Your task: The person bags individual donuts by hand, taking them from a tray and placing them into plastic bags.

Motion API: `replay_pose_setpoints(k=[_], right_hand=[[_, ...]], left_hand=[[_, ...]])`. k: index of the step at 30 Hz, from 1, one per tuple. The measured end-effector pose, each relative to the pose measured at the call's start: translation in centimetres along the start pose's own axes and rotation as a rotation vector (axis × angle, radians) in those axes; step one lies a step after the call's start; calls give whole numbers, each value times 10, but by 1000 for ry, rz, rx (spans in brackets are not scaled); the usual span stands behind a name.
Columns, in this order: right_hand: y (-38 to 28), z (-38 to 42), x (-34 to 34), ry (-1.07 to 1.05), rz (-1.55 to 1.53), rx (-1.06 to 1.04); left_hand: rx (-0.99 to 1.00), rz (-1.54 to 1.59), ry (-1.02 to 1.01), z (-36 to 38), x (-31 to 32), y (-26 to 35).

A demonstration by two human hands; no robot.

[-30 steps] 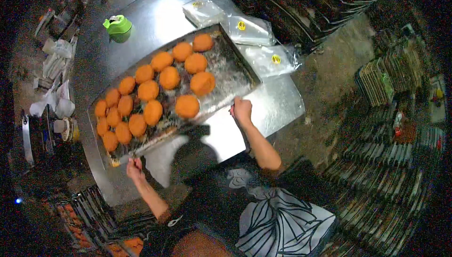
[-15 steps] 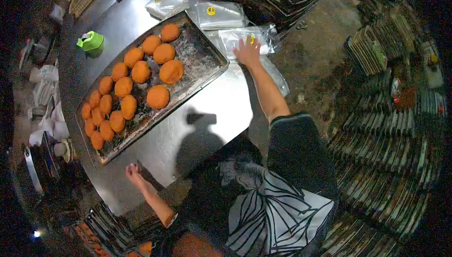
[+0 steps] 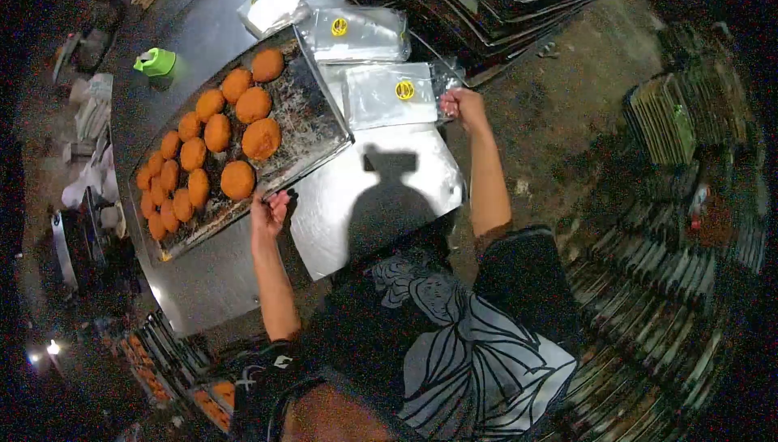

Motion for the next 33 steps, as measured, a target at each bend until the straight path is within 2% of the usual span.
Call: replay_pose_setpoints(k=[2,4,6,7,8,10,11,13,14,16,17,19,21,22,25,26,29,32,33], right_hand=[[-11,11,-6,-179,-490,269],[-20,20,-7,-233,-496,332],[-2,10,-12,-452,-349,436],[-11,24,-3,-408,-165,416],[-19,27,5,-484,66,405],[-19,23,15,-452,314,311],[-20,24,16,-449,322,315],[-29,29,19,-246,448,89],[-30,30,25,-236,451,90],[-32,34,41,-197,560,-71],[-17,22,43,-91,590,-196],[-29,29,54,-108,546,-160],[-37,27,68,-168,429,-43],[-39,26,68,-166,433,-49],[-32,27,69,-186,235,392],[-33,25,69,-174,230,388],[-10,9,61,-350,299,337],[-22,19,64,-322,217,344],[4,5,64,-266,46,274]], left_hand=[[11,93,31,-3,-5,-1],[101,173,70,-1,3,-5],[109,185,94,1,9,-3],[81,214,80,1,13,-3],[85,226,81,1,17,-2],[76,221,64,5,34,0],[100,240,10,4,39,-3],[44,226,-8,9,43,-3],[28,222,-44,13,45,-2],[19,237,-41,7,37,-5],[14,227,-84,9,34,-6],[-1,218,-123,26,35,-9],[-9,-9,-155,54,41,-11],[-8,-5,-162,57,39,-17],[-2,-266,-155,67,36,-30],[-4,-276,-164,69,38,-32],[41,-324,-165,81,42,-39],[122,-482,-165,85,48,-40],[120,-489,-166,86,54,-38]])
Point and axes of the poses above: each hand's wrist, its own z-axis away from the middle knuckle, its own x-axis out of the palm, y = z × x, the point moved 2 cm from there along -z, towards the middle knuckle, and after that the axes turned 7 degrees about -x, right-handed, at the moved point
